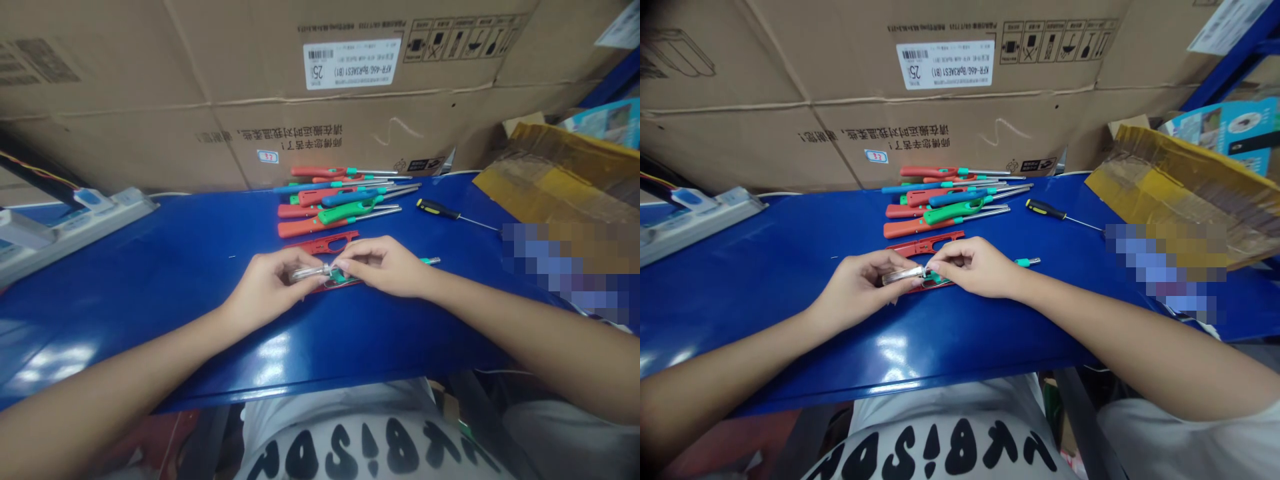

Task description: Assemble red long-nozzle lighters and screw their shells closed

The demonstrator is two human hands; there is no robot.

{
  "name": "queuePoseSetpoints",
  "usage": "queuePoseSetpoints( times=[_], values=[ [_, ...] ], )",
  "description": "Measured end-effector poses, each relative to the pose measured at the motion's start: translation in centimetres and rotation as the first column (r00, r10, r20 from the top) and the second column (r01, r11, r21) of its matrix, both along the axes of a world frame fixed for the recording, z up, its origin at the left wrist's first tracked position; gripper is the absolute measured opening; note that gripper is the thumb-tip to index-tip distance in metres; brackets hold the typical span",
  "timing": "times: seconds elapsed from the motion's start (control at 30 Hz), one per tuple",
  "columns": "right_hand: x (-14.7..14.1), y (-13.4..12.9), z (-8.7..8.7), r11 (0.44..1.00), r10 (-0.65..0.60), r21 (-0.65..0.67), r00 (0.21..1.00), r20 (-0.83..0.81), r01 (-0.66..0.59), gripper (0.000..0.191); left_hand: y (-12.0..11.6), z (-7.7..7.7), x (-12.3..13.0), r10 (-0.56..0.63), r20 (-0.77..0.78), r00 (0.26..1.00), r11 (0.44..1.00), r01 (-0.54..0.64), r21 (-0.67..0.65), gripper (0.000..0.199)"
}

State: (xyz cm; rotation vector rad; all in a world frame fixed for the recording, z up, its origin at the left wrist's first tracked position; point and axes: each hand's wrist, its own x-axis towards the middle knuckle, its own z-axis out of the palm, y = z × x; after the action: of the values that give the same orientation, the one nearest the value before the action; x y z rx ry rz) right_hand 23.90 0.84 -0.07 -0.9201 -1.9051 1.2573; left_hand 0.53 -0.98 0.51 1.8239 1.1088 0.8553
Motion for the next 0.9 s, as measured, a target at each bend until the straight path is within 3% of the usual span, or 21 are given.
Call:
queuePoseSetpoints(
  times=[0.13,0.3,0.5,0.73,0.9],
  values=[
    [0.0,0.0,0.7,0.997,-0.036,-0.071,0.999,0.005,0.036,0.026,0.6,1.5,-1.0,-0.074,-0.179,0.981,0.983,0.102,0.152,0.02],
    [0.0,0.0,0.9,0.98,-0.067,-0.188,0.997,-0.028,0.06,0.032,1.1,2.3,-1.6,-0.172,-0.366,0.915,0.941,0.262,0.212,0.017],
    [0.0,-0.1,1.0,0.978,-0.06,-0.202,0.998,-0.008,0.057,0.031,0.8,1.3,-1.1,-0.176,-0.391,0.904,0.94,0.272,0.207,0.021],
    [0.1,0.0,1.0,0.976,-0.051,-0.213,0.999,-0.003,0.05,0.031,0.6,2.2,-1.4,-0.182,-0.418,0.89,0.935,0.289,0.207,0.012],
    [0.1,0.0,1.0,0.977,-0.061,-0.204,0.998,0.028,0.065,0.031,0.6,2.0,-1.4,-0.191,-0.413,0.891,0.929,0.3,0.218,0.013]
  ],
)
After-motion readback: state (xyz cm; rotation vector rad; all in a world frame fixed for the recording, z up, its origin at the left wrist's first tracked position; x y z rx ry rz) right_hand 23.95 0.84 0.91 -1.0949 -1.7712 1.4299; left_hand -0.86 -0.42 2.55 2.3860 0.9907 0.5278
